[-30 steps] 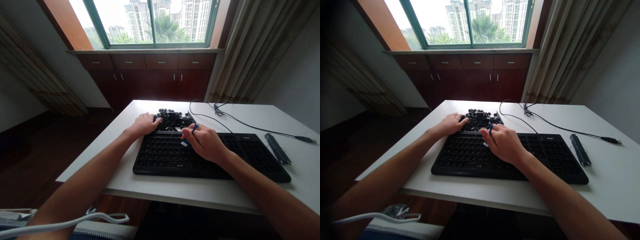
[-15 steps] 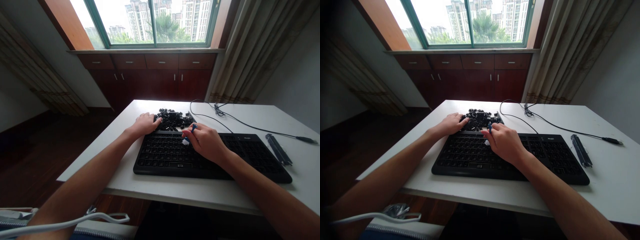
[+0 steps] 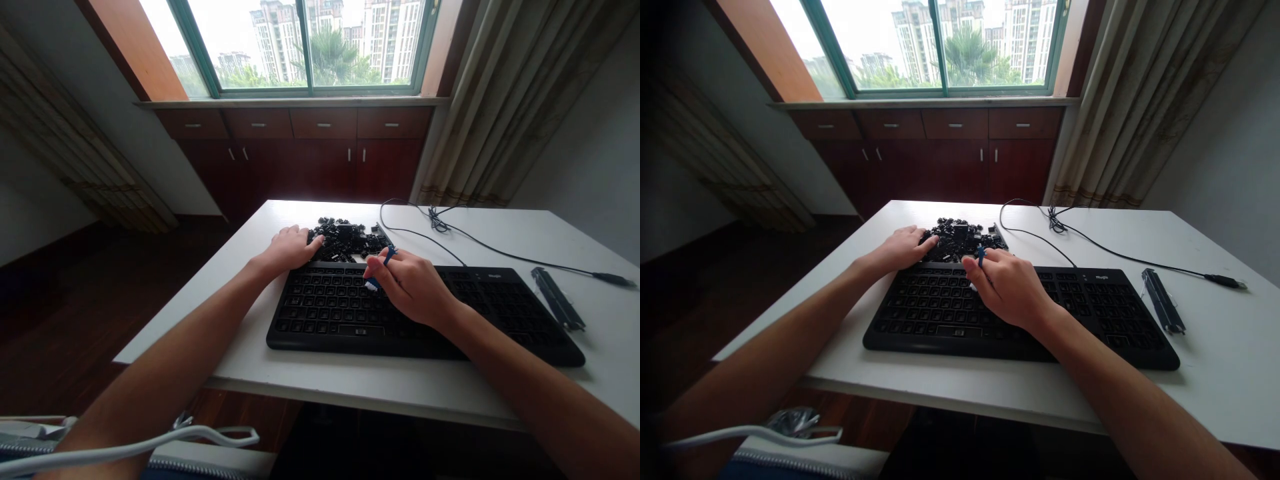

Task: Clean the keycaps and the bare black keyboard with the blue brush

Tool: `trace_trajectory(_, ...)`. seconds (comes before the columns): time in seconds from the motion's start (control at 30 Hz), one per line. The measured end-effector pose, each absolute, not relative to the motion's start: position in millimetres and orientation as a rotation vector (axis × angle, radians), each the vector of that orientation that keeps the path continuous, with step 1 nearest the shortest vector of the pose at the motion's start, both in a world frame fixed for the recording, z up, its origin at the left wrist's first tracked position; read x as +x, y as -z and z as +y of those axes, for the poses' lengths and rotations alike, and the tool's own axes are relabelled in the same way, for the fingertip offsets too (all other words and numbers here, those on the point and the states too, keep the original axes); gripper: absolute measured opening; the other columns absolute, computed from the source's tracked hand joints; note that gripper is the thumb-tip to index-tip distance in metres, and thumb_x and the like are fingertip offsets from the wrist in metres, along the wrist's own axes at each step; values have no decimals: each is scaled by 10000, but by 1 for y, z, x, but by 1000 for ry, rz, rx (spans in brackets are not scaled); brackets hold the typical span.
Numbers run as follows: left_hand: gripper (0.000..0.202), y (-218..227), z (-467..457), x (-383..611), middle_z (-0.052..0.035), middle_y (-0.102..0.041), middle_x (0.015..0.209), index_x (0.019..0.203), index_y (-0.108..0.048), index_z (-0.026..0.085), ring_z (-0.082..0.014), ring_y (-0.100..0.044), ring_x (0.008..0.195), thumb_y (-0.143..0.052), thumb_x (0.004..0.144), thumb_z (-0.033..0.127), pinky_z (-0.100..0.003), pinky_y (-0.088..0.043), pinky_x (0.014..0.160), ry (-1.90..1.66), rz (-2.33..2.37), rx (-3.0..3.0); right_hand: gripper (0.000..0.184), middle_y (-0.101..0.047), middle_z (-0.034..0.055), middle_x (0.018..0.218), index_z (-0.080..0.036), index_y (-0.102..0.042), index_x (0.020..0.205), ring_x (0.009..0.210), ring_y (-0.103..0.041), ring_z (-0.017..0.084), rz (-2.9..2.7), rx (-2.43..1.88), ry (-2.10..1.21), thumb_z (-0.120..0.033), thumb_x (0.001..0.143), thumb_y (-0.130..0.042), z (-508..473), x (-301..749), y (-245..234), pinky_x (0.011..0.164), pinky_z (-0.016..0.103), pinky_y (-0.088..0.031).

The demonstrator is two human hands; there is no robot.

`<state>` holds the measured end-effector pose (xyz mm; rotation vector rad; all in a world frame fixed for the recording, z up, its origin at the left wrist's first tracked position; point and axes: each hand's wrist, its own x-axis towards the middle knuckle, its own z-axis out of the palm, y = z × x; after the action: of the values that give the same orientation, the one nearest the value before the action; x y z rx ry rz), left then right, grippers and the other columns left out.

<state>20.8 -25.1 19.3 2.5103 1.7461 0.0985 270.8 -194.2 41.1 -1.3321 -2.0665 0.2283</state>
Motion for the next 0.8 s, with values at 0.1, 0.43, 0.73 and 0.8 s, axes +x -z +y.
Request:
trace_trajectory(0.1, 816, -20, -25, 21, -240, -609, 1453, 1434, -616, 124, -413, -514, 1390, -241, 1004, 709, -520, -399, 1165, -100, 1752, 2510, 704, -716, 82, 852, -187, -808, 878, 816, -672, 172, -2028, -1325, -275, -577, 1119, -274, -193, 271, -40, 773, 320, -477)
trace_trajectory(0.43, 836, -19, -26, 21, -257, -591, 1468, 1440, -613, 96, -414, -509, 1399, -240, 1003, 703, -505, -392, 1169, -103, 1752, 2503, 553, -726, 96, 899, -117, -764, 907, 770, -646, 158, -2085, -1388, 28, -467, 1123, -394, -188, 271, -35, 682, 300, -439)
trace_trajectory(0.73, 823, -19, -25, 20, -244, -602, 1455, 1444, -612, 109, -411, -510, 1396, -254, 1003, 705, -503, -390, 1179, -110, 1746, 2502, 635, -691, 95, 884, -127, -755, 889, 772, -627, 159, -2081, -1388, -133, -532, 1123, -325, -193, 270, -40, 726, 316, -449)
trace_trajectory(0.8, 815, -19, -24, 20, -229, -608, 1453, 1447, -613, 125, -403, -510, 1399, -252, 1003, 704, -496, -387, 1183, -109, 1753, 2500, 655, -688, 97, 883, -130, -762, 892, 762, -622, 160, -2086, -1400, -158, -550, 1119, -313, -194, 270, -41, 733, 321, -454)
